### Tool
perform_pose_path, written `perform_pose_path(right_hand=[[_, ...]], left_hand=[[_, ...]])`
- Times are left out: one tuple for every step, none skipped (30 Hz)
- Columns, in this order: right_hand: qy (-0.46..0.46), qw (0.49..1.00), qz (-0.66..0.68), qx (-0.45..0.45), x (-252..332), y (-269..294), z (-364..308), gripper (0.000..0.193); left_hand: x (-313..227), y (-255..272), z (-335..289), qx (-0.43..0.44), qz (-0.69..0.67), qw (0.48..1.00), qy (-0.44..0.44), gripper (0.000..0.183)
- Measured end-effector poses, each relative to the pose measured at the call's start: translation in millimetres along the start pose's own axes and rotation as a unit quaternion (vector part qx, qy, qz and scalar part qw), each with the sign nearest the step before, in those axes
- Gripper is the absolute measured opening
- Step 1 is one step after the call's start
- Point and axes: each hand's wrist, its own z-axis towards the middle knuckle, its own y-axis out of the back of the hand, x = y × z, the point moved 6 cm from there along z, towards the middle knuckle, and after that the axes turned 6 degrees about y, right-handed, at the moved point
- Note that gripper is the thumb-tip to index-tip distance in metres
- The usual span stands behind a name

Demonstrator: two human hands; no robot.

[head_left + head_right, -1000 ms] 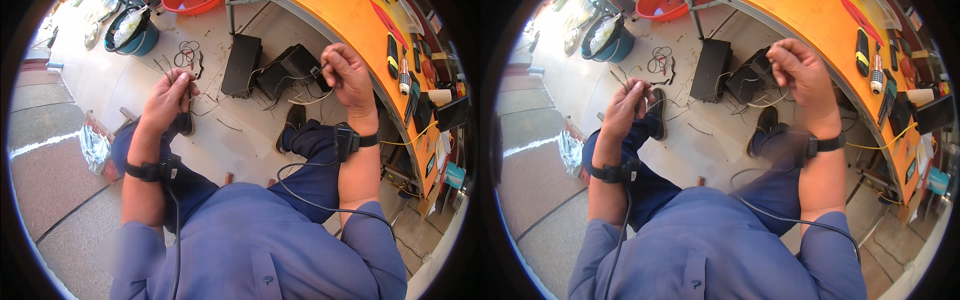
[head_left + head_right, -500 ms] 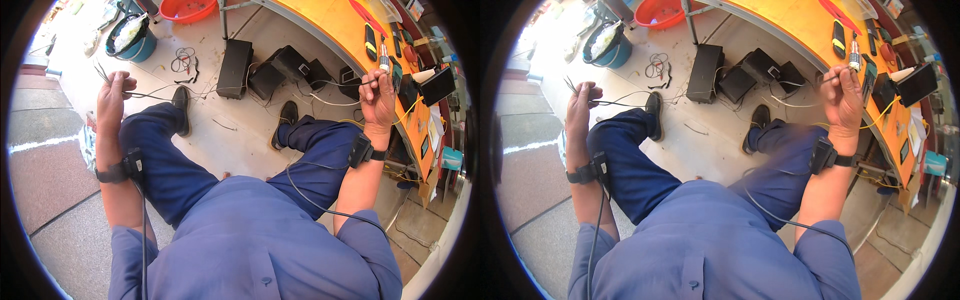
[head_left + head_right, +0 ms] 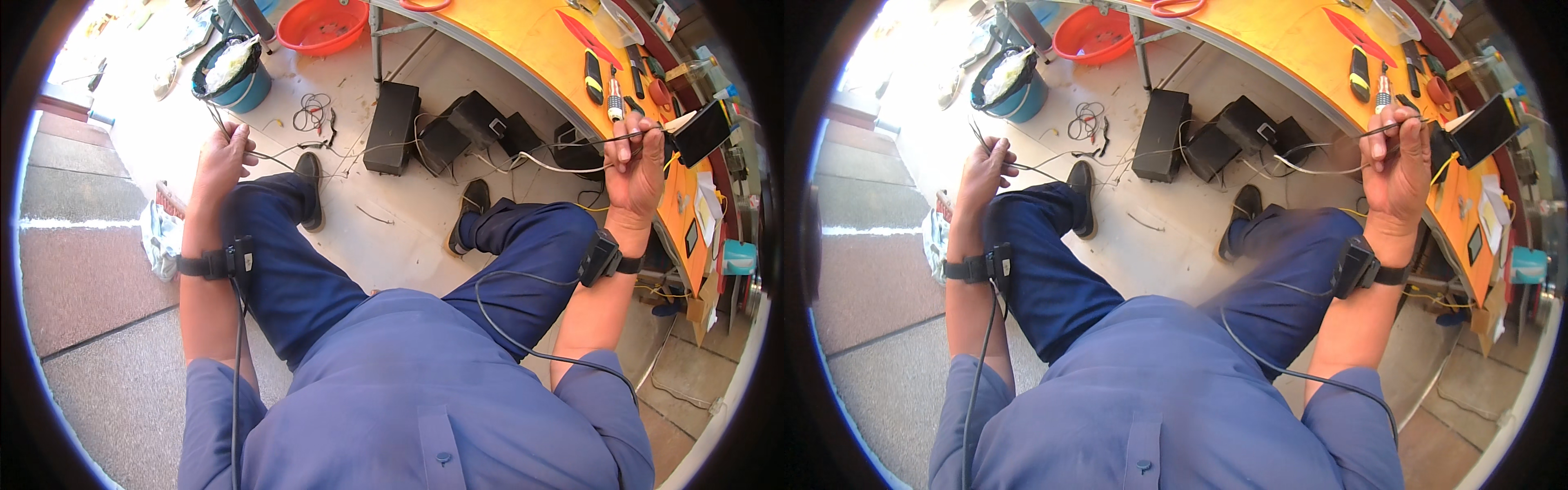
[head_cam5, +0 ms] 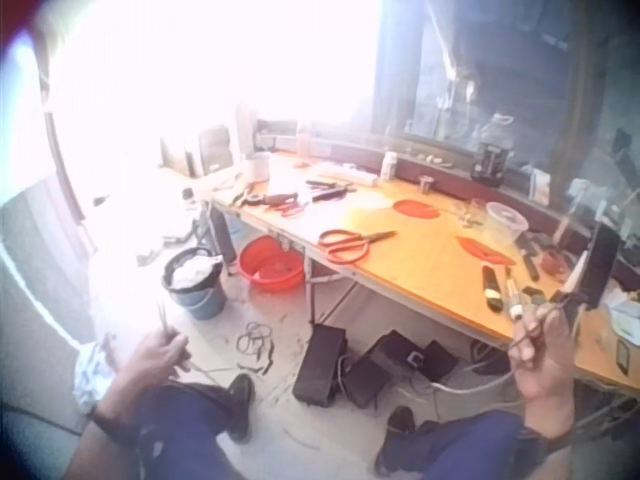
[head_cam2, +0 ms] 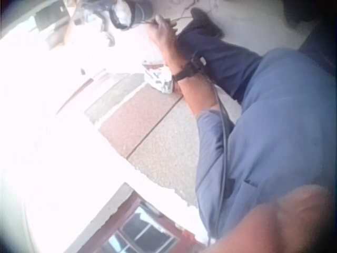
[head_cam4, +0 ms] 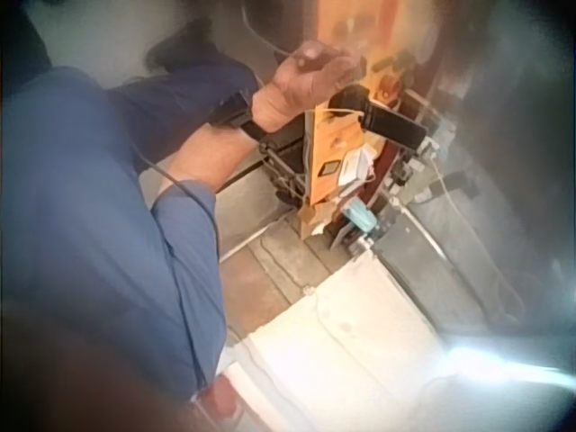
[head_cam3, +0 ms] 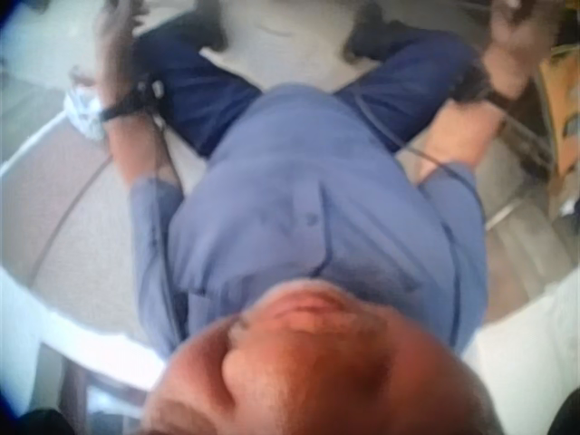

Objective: The person sits at a low workbench and repeatedly strips, twists, and connects small electrical wires by hand. They handle multiple wire segments, aligning ends and twisting them together, then occasionally inspecting the connections.

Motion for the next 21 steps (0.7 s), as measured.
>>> perform_pose_path(right_hand=[[0.007,1.0,-0.003,0.015,3,-6,3,0.022],[0.014,0.999,-0.007,0.03,6,-12,6,0.022],[0.016,0.999,-0.009,0.041,9,-17,9,0.022],[0.017,0.999,-0.012,0.049,10,-21,9,0.022],[0.017,0.998,-0.014,0.057,12,-25,10,0.022],[0.016,0.998,-0.017,0.065,12,-27,11,0.022],[0.017,0.997,-0.019,0.066,12,-29,11,0.023],[0.017,0.997,-0.022,0.066,13,-29,11,0.023],[0.018,0.997,-0.027,0.065,14,-29,11,0.023],[0.017,0.998,-0.031,0.059,14,-28,10,0.023],[0.016,0.998,-0.034,0.052,14,-27,10,0.023],[0.014,0.998,-0.036,0.047,14,-26,9,0.023],[0.01,0.998,-0.035,0.051,14,-26,9,0.023],[0.009,0.998,-0.033,0.049,13,-25,8,0.023],[0.008,0.998,-0.031,0.048,13,-24,8,0.024],[0.007,0.999,-0.029,0.045,13,-23,8,0.024],[0.01,0.999,-0.03,0.043,14,-22,7,0.024],[0.015,0.999,-0.03,0.041,15,-21,8,0.024],[0.015,0.999,-0.027,0.035,17,-18,8,0.025],[0.019,0.999,-0.028,0.039,19,-17,9,0.025],[0.018,0.999,-0.026,0.039,21,-15,10,0.025]], left_hand=[[1,-1,3,-0.007,-0.018,1.0,0.002,0.025],[2,-1,5,-0.007,-0.055,0.998,0.0,0.024],[3,-2,8,-0.007,-0.091,0.996,-0.002,0.023],[5,-1,10,-0.01,-0.126,0.992,-0.001,0.023],[6,-1,13,-0.02,-0.141,0.99,-0.004,0.022],[8,0,14,-0.03,-0.148,0.989,-0.002,0.022],[10,1,16,-0.039,-0.154,0.987,0.001,0.022],[12,0,18,-0.045,-0.16,0.986,-0.001,0.022],[14,-2,20,-0.037,-0.159,0.987,0.005,0.023],[15,-5,22,-0.027,-0.153,0.988,0.003,0.023],[17,-8,24,-0.018,-0.145,0.989,0.001,0.023],[19,-10,25,-0.012,-0.138,0.99,0.004,0.023],[21,-12,27,-0.009,-0.136,0.991,0.002,0.023],[23,-14,28,-0.008,-0.136,0.991,0.004,0.023],[25,-15,30,-0.004,-0.137,0.991,0.007,0.022],[28,-15,31,-0.001,-0.127,0.992,0.012,0.024],[30,-15,33,0.005,-0.119,0.993,0.017,0.026],[32,-16,34,0.01,-0.111,0.994,0.021,0.028],[34,-15,36,0.006,-0.102,0.994,0.026,0.028],[36,-14,37,0.001,-0.093,0.995,0.03,0.027],[37,-12,38,-0.004,-0.083,0.996,0.033,0.027]])
